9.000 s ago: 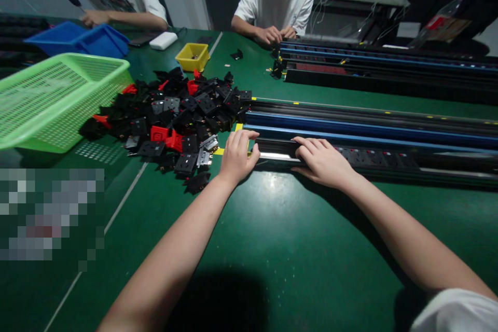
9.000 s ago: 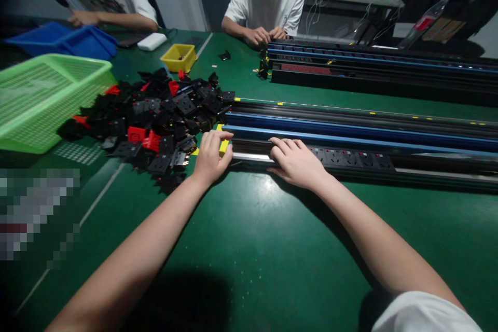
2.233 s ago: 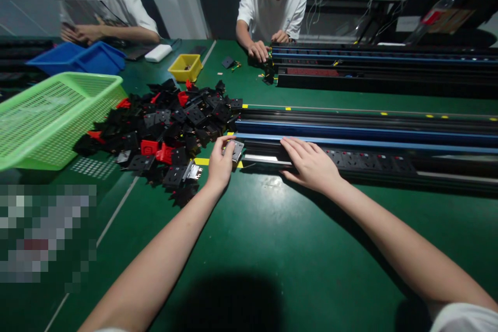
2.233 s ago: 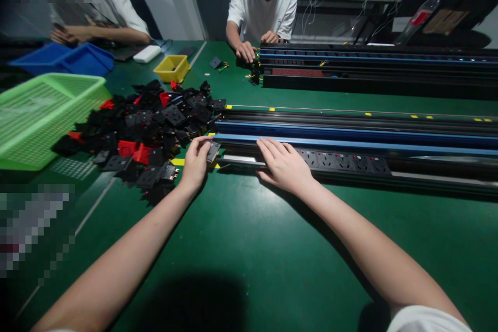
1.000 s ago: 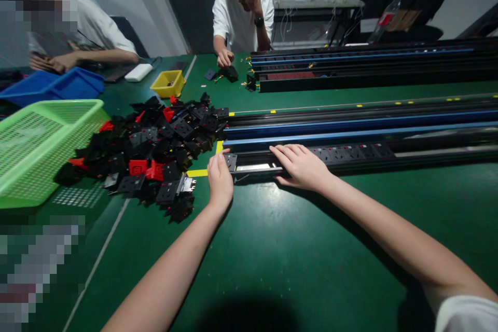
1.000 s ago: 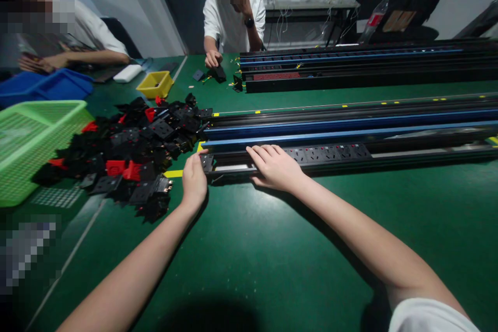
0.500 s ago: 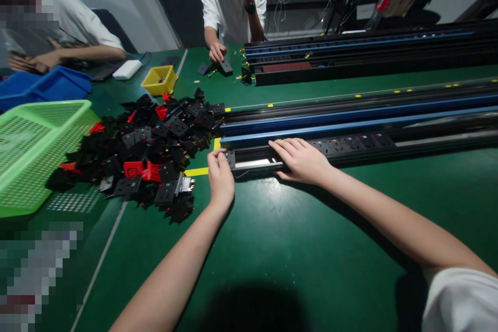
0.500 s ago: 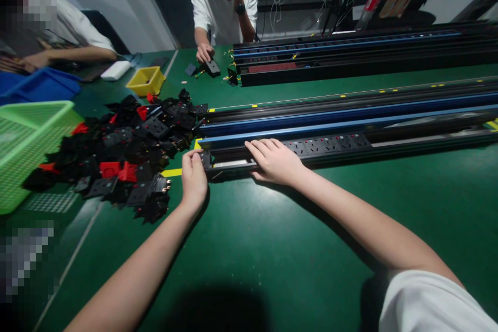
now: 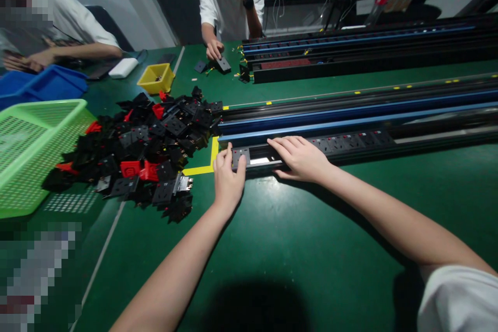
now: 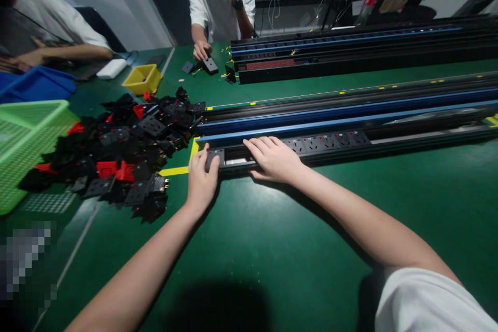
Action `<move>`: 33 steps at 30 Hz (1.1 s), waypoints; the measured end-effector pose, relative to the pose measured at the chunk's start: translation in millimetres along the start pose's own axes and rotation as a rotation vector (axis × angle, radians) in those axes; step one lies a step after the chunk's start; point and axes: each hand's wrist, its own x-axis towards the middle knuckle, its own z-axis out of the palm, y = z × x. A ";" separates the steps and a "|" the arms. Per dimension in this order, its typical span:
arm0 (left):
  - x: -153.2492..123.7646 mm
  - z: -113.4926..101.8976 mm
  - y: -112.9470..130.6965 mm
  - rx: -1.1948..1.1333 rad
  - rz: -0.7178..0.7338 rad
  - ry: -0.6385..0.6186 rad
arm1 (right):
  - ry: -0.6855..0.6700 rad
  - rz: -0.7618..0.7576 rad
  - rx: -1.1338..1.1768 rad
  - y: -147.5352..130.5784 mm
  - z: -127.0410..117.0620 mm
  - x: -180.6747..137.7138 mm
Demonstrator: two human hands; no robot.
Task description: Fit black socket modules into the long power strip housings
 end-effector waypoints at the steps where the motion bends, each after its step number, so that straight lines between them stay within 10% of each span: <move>1: -0.7 0.4 1.2 0.026 0.015 -0.016 | -0.003 0.002 0.024 1.3 -0.7 0.3; 16: -8.4 0.4 8.3 -0.061 0.074 0.002 | -0.055 -0.072 0.341 32.3 -14.4 2.0; 33: -19.7 -6.2 25.8 0.217 0.502 -0.141 | -0.042 -0.064 0.352 24.7 -12.8 -1.9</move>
